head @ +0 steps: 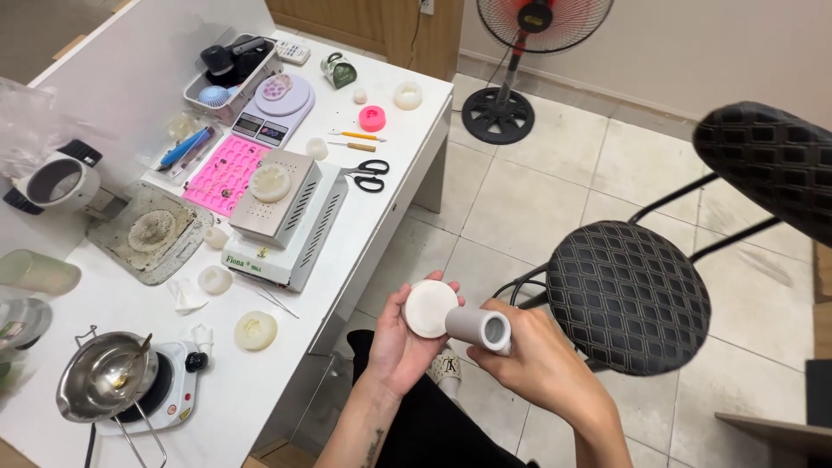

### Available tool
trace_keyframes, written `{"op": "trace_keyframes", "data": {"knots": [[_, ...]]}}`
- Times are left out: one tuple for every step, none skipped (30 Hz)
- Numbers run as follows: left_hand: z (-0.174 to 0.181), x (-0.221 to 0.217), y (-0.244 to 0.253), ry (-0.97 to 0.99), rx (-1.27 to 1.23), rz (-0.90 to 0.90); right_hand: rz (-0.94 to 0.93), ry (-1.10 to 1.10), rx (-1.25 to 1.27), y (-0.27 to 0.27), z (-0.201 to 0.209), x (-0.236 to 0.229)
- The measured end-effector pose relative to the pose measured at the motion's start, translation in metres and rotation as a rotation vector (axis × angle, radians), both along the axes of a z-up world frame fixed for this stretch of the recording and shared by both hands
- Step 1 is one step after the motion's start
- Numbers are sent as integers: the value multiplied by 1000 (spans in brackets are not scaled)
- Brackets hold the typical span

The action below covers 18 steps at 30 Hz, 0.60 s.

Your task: Refining wax candle components by trimming excess material with a utility knife and smoothing surfaces with a heat gun.

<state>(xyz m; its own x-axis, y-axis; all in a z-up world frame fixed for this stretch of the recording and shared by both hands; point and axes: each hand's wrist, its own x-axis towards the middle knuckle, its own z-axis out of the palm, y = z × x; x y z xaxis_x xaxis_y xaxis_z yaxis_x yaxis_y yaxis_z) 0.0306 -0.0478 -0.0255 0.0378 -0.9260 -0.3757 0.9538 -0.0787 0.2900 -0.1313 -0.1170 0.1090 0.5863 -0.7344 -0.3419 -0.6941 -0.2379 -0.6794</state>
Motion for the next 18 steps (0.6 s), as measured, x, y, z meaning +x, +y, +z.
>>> {"op": "trace_keyframes", "data": {"knots": [[3, 2, -3, 0, 6, 10, 10, 0, 6, -7, -6, 0], [6, 4, -7, 12, 15, 11, 3, -70, 52, -14, -12, 0], [9, 7, -12, 22, 20, 16, 0, -142, 97, -22, -18, 2], [13, 13, -18, 20, 24, 30, 13, -143, 102, -31, -28, 4], [16, 17, -23, -8, 24, 52, 33, -263, 187, -40, -38, 5], [19, 21, -28, -37, 24, 73, 50, -382, 275, -48, -48, 7], [18, 27, -37, -34, 28, 100, 75, -376, 285, -59, -52, 11], [19, 34, -44, -56, 10, 121, 96, -477, 407, -68, -56, 15], [19, 41, -49, -80, -8, 149, 122, -575, 534, -77, -60, 21], [23, 44, -54, -80, -2, 183, 153, -565, 548, -86, -57, 27], [28, 48, -58, -109, -51, 211, 176, -616, 649, -95, -54, 35], [33, 53, -61, -139, -99, 239, 197, -662, 753, -102, -50, 43], [38, 57, -61, -145, -94, 275, 231, -653, 768, -106, -50, 49], [43, 61, -60, -157, -103, 294, 275, -689, 818, -110, -49, 55], [48, 65, -61, -169, -117, 312, 321, -724, 863, -115, -48, 62], [52, 70, -58, -175, -119, 348, 357, -712, 873, -118, -46, 69], [56, 74, -54, -185, -117, 385, 387, -697, 886, -121, -43, 76], [60, 79, -49, -195, -115, 421, 418, -680, 900, -122, -40, 84]]}}
